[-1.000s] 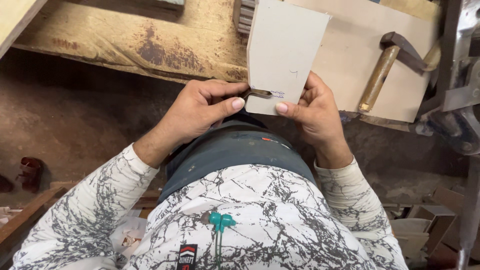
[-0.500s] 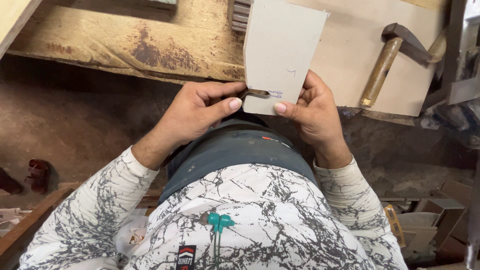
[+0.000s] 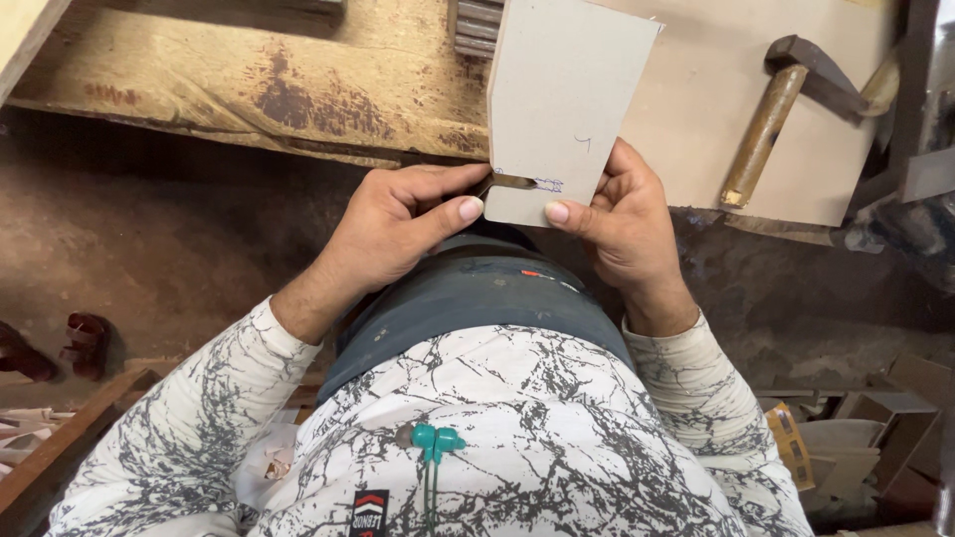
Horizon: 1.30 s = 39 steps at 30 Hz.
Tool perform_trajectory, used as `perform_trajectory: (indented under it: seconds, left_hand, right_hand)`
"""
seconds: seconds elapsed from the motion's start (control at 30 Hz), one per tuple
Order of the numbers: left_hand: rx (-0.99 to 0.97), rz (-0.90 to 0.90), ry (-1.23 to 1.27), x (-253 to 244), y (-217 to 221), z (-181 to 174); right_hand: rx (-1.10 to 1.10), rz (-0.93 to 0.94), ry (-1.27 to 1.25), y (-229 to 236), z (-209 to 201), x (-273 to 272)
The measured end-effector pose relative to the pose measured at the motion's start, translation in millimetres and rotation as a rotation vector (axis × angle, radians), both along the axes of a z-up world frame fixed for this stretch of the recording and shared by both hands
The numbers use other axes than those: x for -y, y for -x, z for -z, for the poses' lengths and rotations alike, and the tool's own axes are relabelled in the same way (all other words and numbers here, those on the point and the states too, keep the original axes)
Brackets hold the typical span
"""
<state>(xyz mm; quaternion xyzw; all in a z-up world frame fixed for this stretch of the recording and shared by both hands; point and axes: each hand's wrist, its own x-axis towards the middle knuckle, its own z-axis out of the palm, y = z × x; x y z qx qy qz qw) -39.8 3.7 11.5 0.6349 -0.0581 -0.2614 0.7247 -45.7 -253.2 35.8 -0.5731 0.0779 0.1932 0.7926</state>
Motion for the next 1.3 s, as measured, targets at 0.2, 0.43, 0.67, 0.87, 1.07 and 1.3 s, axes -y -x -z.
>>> perform_trajectory:
  seconds: [0.2,0.43,0.67,0.87,1.07,1.3]
  left_hand:
    - [0.026,-0.021,0.027,3.7,2.8,5.7]
    - [0.067,0.009,-0.021,7.9,0.8,2.8]
    - [0.123,0.060,-0.464,14.0,-14.1,-5.5]
    - [0.442,0.023,-0.528,15.5,-26.3,-22.5]
    - [0.755,0.276,-0.475,50.1,-39.9,-59.0]
    - [1.319,0.142,-0.415,122.3,-55.8,-98.5]
  right_hand:
    - [0.004,0.021,-0.033,1.9,1.3,0.8]
    - [-0.009,0.051,-0.057,6.3,-1.9,2.5]
    - [-0.002,0.062,0.004,3.6,18.8,27.0]
    - [0.231,0.070,0.476,-10.9,23.0,54.7]
    - [0.205,-0.069,0.550,-1.6,-9.7,74.6]
    - [-0.014,-0.085,-0.203,17.2,-34.3,121.1]
